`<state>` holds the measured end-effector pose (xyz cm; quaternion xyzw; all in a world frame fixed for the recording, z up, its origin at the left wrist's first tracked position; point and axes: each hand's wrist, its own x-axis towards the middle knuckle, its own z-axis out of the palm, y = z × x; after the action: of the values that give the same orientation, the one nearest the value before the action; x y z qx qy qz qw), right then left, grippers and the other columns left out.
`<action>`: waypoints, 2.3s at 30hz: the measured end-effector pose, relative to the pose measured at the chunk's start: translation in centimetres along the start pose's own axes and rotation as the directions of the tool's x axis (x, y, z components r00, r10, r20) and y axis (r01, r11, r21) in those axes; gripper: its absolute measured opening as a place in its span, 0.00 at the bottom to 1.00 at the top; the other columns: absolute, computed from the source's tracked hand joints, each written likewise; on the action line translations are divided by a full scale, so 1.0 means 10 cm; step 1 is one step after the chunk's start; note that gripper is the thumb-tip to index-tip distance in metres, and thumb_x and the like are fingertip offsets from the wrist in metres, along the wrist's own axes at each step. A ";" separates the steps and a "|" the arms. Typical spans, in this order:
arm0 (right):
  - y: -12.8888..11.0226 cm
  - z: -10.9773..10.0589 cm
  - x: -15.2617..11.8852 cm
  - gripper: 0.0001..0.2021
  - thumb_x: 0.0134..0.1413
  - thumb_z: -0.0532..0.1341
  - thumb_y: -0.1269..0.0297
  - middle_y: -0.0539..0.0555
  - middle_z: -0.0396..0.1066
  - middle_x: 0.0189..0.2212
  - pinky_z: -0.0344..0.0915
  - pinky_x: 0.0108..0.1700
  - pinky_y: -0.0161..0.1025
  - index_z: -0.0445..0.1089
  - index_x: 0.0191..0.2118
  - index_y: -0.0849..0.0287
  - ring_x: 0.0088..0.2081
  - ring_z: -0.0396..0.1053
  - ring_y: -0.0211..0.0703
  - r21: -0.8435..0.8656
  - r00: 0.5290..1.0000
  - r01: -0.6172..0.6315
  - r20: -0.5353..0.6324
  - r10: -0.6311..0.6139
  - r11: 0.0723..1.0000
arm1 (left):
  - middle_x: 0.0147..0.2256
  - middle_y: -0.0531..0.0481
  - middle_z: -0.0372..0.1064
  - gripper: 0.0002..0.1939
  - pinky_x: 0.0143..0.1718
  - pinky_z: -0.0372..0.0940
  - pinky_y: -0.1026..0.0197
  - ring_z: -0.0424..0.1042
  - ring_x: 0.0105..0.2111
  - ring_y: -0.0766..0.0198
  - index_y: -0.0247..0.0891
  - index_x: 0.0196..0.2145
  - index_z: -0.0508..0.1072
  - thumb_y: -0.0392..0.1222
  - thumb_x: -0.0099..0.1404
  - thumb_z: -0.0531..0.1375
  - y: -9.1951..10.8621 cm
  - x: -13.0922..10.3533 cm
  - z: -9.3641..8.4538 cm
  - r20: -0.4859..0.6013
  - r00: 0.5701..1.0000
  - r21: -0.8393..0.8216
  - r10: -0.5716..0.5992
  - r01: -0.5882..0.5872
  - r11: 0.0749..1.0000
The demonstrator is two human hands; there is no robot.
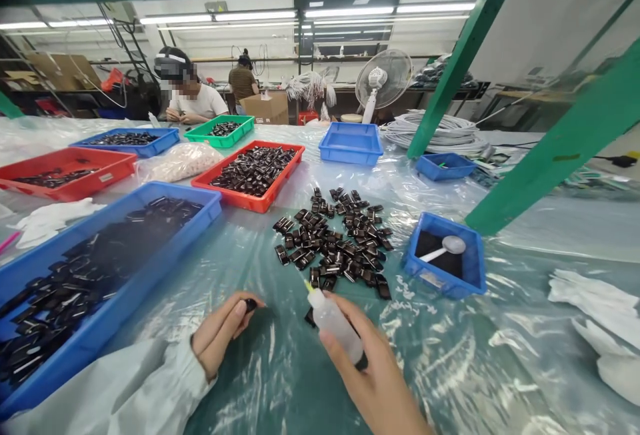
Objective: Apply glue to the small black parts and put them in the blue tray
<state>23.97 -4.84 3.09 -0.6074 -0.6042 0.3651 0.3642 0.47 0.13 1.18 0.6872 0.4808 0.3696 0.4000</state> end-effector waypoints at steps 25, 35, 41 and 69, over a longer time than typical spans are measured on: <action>-0.04 0.00 -0.07 0.10 0.52 0.60 0.61 0.52 0.76 0.38 0.72 0.29 0.36 0.70 0.42 0.48 0.35 0.75 0.48 -0.072 0.994 0.085 0.080 -0.079 0.994 | 0.39 0.47 0.66 0.12 0.39 0.62 0.61 0.67 0.38 0.60 0.42 0.48 0.67 0.38 0.68 0.51 0.09 -0.08 -0.05 0.132 0.954 -0.006 0.268 -0.269 0.963; -0.07 -0.02 -0.09 0.09 0.52 0.60 0.59 0.49 0.76 0.37 0.68 0.24 0.32 0.70 0.41 0.44 0.31 0.74 0.44 -0.004 0.999 0.030 0.029 -0.029 1.000 | 0.38 0.48 0.65 0.11 0.38 0.62 0.62 0.67 0.37 0.61 0.43 0.48 0.67 0.38 0.69 0.51 0.10 -0.08 -0.05 0.113 0.962 0.010 0.248 -0.251 0.968; -0.15 0.05 -0.12 0.08 0.48 0.62 0.60 0.50 0.75 0.32 0.66 0.25 0.34 0.73 0.37 0.46 0.27 0.71 0.43 0.077 1.000 -0.012 -0.022 0.013 0.997 | 0.38 0.46 0.65 0.13 0.38 0.62 0.61 0.67 0.37 0.60 0.41 0.49 0.67 0.41 0.70 0.49 0.10 -0.09 -0.05 0.151 0.937 0.008 0.315 -0.319 0.948; -0.10 -0.08 -0.11 0.14 0.56 0.54 0.47 0.52 0.72 0.25 0.63 0.19 0.36 0.69 0.37 0.49 0.28 0.72 0.49 -0.002 0.996 -0.033 0.078 0.033 0.999 | 0.33 0.44 0.70 0.13 0.32 0.61 0.59 0.65 0.31 0.60 0.36 0.47 0.68 0.44 0.70 0.52 0.13 -0.11 -0.03 0.194 0.873 0.045 0.448 -0.464 0.885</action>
<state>24.23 -5.93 4.40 -0.6028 -0.6080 0.3942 0.3339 0.39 -1.12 2.39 0.8287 0.2836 0.3684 0.3117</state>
